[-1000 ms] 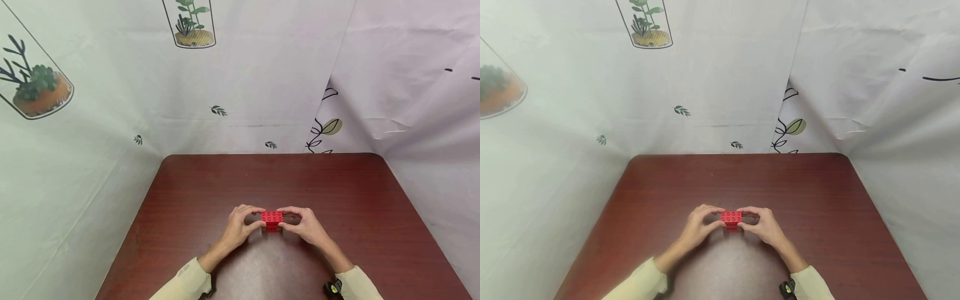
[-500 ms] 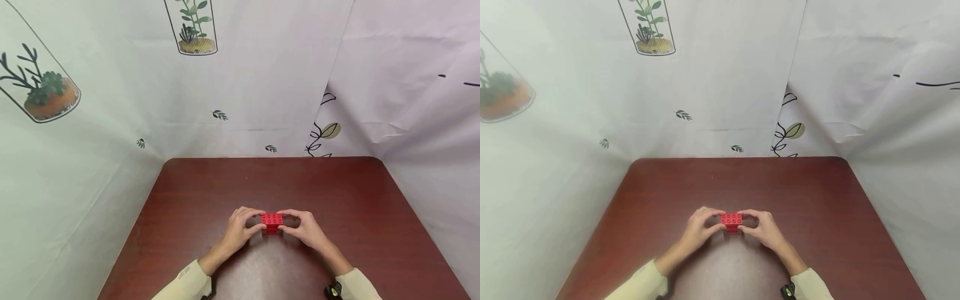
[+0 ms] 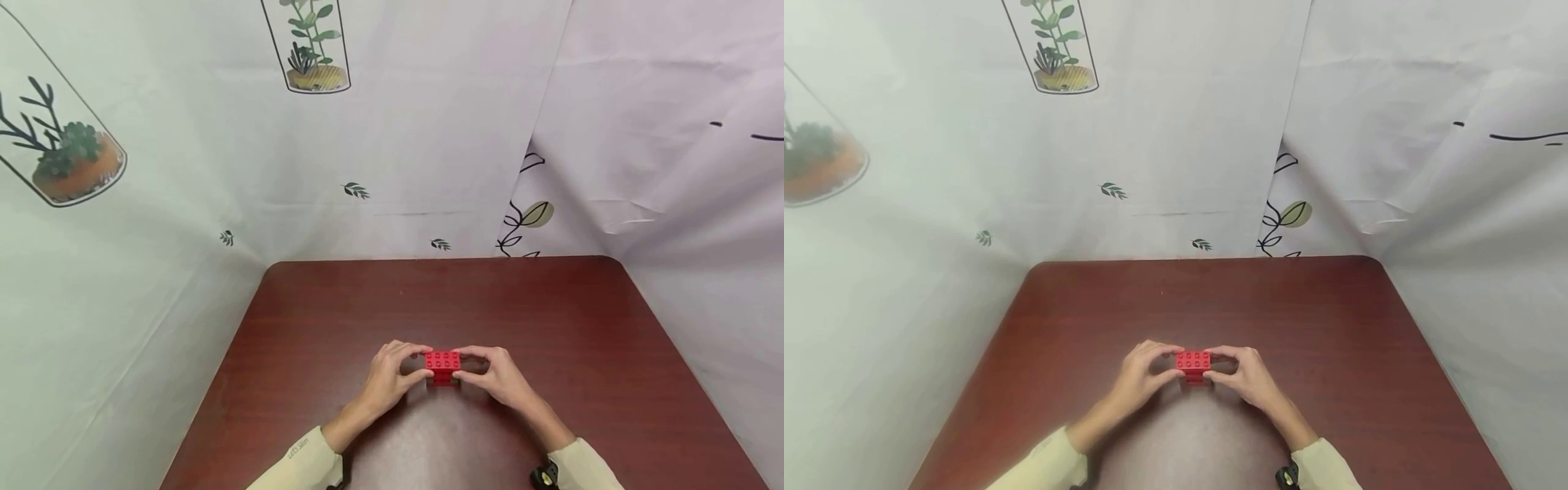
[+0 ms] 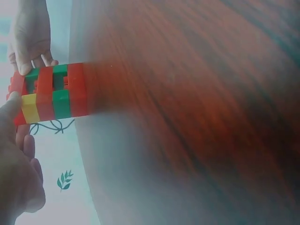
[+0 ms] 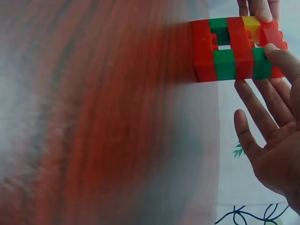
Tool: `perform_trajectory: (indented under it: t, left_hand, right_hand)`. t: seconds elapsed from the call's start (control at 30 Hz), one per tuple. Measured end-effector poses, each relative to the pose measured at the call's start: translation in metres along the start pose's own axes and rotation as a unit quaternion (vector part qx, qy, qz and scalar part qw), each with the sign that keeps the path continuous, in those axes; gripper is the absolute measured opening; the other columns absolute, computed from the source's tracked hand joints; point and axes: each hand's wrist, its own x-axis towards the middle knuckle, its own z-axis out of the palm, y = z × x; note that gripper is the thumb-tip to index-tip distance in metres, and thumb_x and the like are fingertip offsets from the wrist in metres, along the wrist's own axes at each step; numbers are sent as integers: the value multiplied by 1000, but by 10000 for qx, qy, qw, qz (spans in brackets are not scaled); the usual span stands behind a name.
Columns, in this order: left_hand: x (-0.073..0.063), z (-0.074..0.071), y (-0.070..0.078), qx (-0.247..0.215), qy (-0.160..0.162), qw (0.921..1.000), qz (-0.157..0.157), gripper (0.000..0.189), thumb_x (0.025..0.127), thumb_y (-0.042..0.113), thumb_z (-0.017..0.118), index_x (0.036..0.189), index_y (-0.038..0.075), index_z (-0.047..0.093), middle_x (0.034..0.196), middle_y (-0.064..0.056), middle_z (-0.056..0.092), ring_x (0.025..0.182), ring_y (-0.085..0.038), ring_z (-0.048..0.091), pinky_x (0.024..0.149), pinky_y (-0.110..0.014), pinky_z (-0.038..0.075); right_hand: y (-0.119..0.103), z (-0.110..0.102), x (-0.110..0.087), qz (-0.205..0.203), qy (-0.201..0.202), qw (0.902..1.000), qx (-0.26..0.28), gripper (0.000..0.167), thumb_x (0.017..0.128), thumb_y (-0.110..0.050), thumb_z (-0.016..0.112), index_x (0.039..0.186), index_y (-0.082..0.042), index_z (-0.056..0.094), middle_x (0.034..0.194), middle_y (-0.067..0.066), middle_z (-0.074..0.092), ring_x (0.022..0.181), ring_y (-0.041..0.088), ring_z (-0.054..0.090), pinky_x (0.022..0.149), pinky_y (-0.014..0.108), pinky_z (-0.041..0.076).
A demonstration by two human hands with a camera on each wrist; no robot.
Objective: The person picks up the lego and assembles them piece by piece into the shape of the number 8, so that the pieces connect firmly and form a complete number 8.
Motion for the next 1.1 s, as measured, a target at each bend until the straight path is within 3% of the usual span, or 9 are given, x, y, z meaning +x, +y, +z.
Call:
perform_trajectory:
  t: [0.1, 0.33, 0.5, 0.7, 1.1]
  left_hand:
    - [-2, 2, 1, -25, -65, 9999, -153, 44, 84, 32, 91, 124, 21, 77, 111, 8, 78, 98, -21, 67, 83, -36, 53]
    - [-7, 0, 1, 39, -299, 9985, -457, 51, 85, 31, 92, 130, 17, 71, 121, 3, 76, 104, -21, 66, 84, -37, 54]
    - [-11, -1, 1, 109, -416, 9967, -685, 48, 85, 31, 91, 128, 18, 73, 119, 5, 76, 103, -19, 66, 85, -38, 53]
    - [-14, 0, 0, 47, -584, 9944, -885, 43, 88, 30, 89, 127, 18, 73, 118, 6, 76, 105, -18, 66, 89, -41, 52]
    - [-16, 6, -4, 13, -440, 9948, -913, 39, 88, 27, 89, 123, 17, 75, 114, 7, 77, 102, -17, 68, 90, -42, 52]
  right_hand:
    - [3, 1, -3, 125, -28, 9999, -30, 36, 87, -12, 90, 118, 0, 77, 110, 16, 78, 92, 26, 78, 73, 34, 62]
    - [10, 4, -9, 201, 116, 9954, -926, 43, 83, -16, 94, 121, -7, 77, 109, 9, 78, 83, 19, 73, 71, 32, 59]
    - [9, 5, -13, 191, 315, 9949, -935, 40, 81, -11, 94, 117, -10, 77, 104, 7, 79, 81, 20, 71, 70, 32, 58]
    - [10, 7, -18, 208, 384, 9957, -817, 33, 84, -10, 91, 115, -9, 78, 100, 5, 79, 79, 12, 71, 69, 30, 58]
    - [13, 9, -17, -138, 625, 9952, -734, 32, 82, -2, 90, 113, -5, 81, 104, 7, 79, 78, 10, 72, 66, 28, 59]
